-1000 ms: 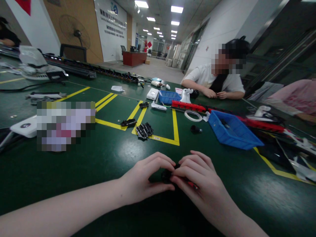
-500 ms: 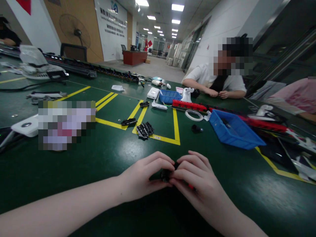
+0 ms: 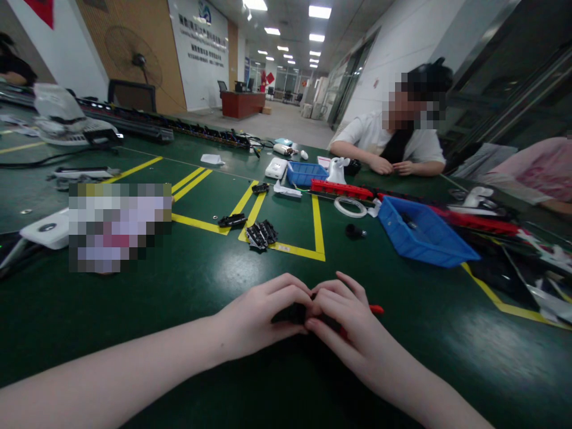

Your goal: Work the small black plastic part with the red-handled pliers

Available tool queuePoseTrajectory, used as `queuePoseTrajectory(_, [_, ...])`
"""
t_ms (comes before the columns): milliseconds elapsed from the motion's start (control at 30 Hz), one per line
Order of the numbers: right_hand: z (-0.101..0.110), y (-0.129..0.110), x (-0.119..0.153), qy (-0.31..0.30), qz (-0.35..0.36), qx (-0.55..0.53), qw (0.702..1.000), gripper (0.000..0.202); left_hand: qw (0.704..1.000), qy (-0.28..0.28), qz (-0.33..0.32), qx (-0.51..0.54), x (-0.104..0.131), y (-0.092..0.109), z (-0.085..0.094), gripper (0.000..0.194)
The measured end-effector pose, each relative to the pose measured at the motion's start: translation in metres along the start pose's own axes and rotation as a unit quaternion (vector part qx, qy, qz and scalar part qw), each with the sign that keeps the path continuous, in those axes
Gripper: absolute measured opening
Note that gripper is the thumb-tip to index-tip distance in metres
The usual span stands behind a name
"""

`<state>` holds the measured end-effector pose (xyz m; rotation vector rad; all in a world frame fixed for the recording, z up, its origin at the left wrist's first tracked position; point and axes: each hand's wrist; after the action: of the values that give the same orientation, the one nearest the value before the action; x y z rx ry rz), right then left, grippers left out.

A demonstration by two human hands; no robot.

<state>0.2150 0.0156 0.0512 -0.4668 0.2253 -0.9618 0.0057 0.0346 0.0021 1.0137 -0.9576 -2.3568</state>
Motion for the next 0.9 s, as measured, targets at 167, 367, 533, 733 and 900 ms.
queuePoseTrajectory(167, [0.010, 0.010, -0.003, -0.010, 0.007, -0.017, 1.000, 0.013, 0.999, -0.019, 0.014, -0.025, 0.000, -0.006, 0.006, 0.030])
queuePoseTrajectory(367, [0.004, 0.017, -0.001, 0.087, 0.030, 0.003, 0.996, 0.025, 0.998, -0.018, 0.050, -0.023, -0.001, -0.009, 0.007, 0.032])
queuePoseTrajectory(533, [0.000, 0.012, 0.000, 0.128, 0.047, -0.005, 0.991, 0.022, 0.998, 0.030, 0.049, 0.031, -0.002, -0.004, 0.007, 0.035])
queuePoseTrajectory(733, [0.010, 0.001, 0.006, 0.169, 0.101, 0.051, 0.979, 0.014, 0.991, 0.101, 0.007, 0.081, 0.005, 0.004, -0.002, 0.047])
queuePoseTrajectory(900, [0.021, -0.011, 0.016, 0.224, 0.149, 0.142, 0.953, 0.016, 0.982, 0.159, -0.032, 0.101, 0.009, 0.014, -0.009, 0.057])
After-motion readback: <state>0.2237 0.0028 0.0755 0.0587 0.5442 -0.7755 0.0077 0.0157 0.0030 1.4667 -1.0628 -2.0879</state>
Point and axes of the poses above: each hand's wrist, its own x-axis away from the middle knuckle, its own z-axis out of the back of the hand, y = z × x, and after that the axes turned 4 degrees about -z, right-handed
